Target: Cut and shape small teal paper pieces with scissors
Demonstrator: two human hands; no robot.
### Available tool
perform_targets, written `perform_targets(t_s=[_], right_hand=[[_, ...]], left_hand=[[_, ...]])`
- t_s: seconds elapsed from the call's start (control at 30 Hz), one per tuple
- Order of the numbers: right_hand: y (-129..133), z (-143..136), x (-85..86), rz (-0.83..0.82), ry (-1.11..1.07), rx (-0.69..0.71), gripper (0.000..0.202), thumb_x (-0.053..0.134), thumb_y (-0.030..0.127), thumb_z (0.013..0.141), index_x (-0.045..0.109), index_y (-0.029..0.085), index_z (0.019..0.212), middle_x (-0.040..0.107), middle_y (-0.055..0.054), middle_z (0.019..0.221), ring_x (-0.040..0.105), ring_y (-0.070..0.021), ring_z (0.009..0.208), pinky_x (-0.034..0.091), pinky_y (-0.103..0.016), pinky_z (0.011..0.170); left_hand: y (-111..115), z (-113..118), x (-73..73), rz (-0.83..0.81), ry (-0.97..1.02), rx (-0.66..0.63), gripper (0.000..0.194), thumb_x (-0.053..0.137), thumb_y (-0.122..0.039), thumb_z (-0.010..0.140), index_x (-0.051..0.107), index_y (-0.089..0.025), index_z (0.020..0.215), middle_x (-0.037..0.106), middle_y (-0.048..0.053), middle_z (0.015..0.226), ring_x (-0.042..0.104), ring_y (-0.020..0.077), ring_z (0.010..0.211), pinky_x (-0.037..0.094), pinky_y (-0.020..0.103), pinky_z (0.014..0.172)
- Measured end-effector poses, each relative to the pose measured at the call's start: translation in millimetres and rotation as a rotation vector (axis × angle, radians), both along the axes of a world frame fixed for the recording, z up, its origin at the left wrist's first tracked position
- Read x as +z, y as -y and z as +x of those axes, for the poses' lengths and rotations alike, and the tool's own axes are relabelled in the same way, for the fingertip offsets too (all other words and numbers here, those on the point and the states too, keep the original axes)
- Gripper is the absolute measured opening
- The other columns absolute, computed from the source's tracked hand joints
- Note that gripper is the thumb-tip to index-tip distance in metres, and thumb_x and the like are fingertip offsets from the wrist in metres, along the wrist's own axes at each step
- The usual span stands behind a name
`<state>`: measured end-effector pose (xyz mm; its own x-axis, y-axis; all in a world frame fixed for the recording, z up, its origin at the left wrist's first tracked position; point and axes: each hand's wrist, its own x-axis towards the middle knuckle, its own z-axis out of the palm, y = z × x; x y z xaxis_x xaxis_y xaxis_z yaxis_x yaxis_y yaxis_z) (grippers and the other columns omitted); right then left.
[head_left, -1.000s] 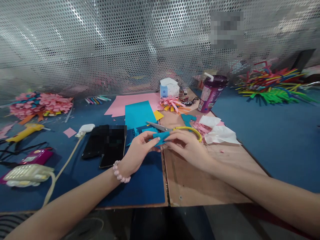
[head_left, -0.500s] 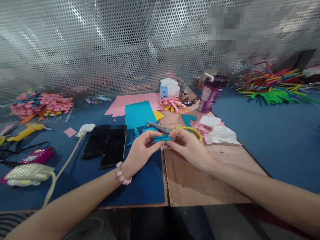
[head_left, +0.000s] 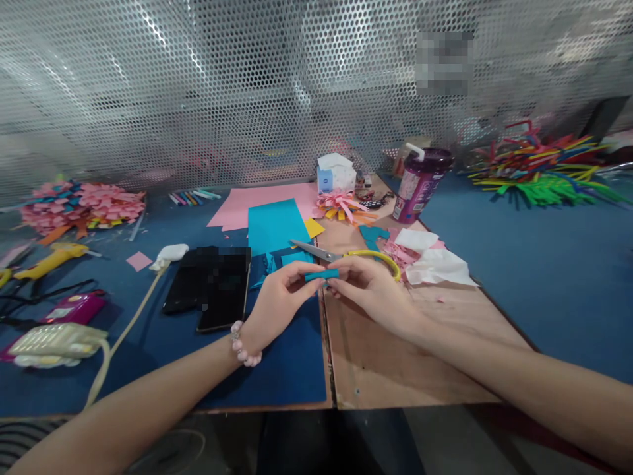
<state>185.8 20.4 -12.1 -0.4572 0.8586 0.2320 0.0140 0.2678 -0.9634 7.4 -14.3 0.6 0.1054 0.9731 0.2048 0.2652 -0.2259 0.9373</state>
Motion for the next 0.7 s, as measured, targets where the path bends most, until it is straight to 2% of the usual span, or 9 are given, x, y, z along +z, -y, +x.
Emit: perform_targets(t_s=[0.27, 0.57, 0.7], right_hand=[[-0.2, 0.5, -0.7, -0.022, -0.001, 0.012, 0.021, 0.059, 0.029, 0.084, 0.058, 0.021, 0.103, 0.065, -0.002, 0.085, 0.065, -0.0139, 0.076, 0.057, -0.031, 0.072], [0.0, 0.6, 0.3, -0.038, 0.006, 0.013, 0.019, 0.060, 0.029, 0.083, 0.060, 0.020, 0.101, 0.065, -0.002, 0.083, 0.065, -0.0144, 0.073, 0.057, -0.032, 0.071], [-0.8, 1.1, -0.1, -0.030, -0.001, 0.015, 0.021, 0.060, 0.028, 0.083, 0.059, 0.020, 0.103, 0.062, 0.000, 0.078, 0.065, -0.0127, 0.070, 0.056, -0.030, 0.069]], left_hand=[[-0.7, 0.6, -0.1, -0.008, 0.010, 0.037, 0.022, 0.063, -0.031, 0.079, 0.068, -0.018, 0.097, 0.070, 0.006, 0.095, 0.066, 0.0171, 0.080, 0.055, 0.027, 0.068], [-1.7, 0.5, 0.1, -0.032, 0.027, 0.037, 0.021, 0.064, -0.031, 0.079, 0.069, -0.018, 0.095, 0.071, 0.004, 0.091, 0.064, 0.0135, 0.070, 0.054, 0.026, 0.066], [-0.8, 0.8, 0.6, -0.041, 0.034, 0.047, 0.022, 0.065, -0.031, 0.078, 0.068, -0.018, 0.095, 0.071, 0.004, 0.090, 0.064, 0.0139, 0.072, 0.054, 0.026, 0.066]])
